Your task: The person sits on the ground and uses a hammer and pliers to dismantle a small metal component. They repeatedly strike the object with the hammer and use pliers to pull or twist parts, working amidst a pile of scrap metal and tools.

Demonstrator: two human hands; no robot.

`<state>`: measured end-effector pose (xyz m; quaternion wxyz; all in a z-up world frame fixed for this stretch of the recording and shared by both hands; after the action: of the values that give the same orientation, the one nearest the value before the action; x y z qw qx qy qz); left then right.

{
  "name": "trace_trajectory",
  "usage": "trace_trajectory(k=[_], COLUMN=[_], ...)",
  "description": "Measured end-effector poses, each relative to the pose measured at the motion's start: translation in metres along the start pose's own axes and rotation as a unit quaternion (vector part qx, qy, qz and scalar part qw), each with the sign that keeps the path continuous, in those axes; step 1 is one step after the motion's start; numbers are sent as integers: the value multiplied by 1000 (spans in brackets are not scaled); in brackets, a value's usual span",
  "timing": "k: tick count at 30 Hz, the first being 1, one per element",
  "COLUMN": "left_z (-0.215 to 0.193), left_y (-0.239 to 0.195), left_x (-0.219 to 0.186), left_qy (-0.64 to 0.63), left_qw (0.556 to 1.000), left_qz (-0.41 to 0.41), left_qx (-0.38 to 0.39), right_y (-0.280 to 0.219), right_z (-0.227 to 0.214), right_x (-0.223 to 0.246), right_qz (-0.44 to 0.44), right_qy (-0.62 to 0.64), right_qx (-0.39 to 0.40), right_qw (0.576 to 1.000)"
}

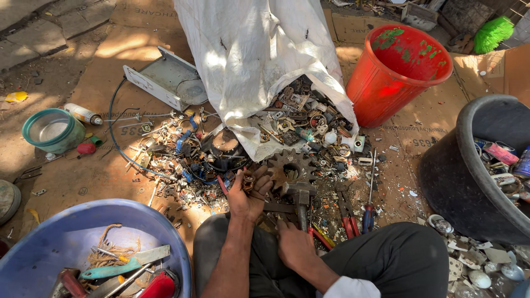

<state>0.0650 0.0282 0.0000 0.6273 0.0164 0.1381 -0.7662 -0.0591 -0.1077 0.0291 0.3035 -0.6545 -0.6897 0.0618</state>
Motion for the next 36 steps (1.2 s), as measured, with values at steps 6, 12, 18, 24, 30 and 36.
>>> trace_trajectory(k=[6, 12, 18, 24, 30, 36], left_z=[9, -18, -61, -63, -45, -2], left_y=[-13, -6, 31, 45, 42, 31], left_x=[9, 24, 37, 51, 51, 32], left_qy=[84, 117, 305, 391, 378, 764], left_qw=[996, 989, 947, 911, 922, 640], left_qz=[-27, -68, -66, -79, -39, 48], left_qx=[-23, -55, -81, -110, -72, -75], right_y=[14, -12, -24, 5, 46, 37], right_z=[6, -18, -59, -70, -32, -17], right_x=[-4, -48, -66, -99, -158, -141], right_qz=[-33, 33, 47, -111, 79, 190], right_qy=[25, 540, 356, 172, 262, 174], right_qx=[-26, -120, -76, -260, -191, -91], right_qw=[999, 833, 930, 944, 943, 962])
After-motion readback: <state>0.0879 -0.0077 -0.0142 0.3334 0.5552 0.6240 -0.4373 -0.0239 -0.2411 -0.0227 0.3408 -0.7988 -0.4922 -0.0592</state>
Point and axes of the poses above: each hand's wrist, its own y-axis towards the middle knuckle, its own z-axis out of the palm, x = y × z, the point moved 5 cm from there along y, towards the middle knuckle, and after that the axes turned 8 degrees about x, right-handed, at the moved point
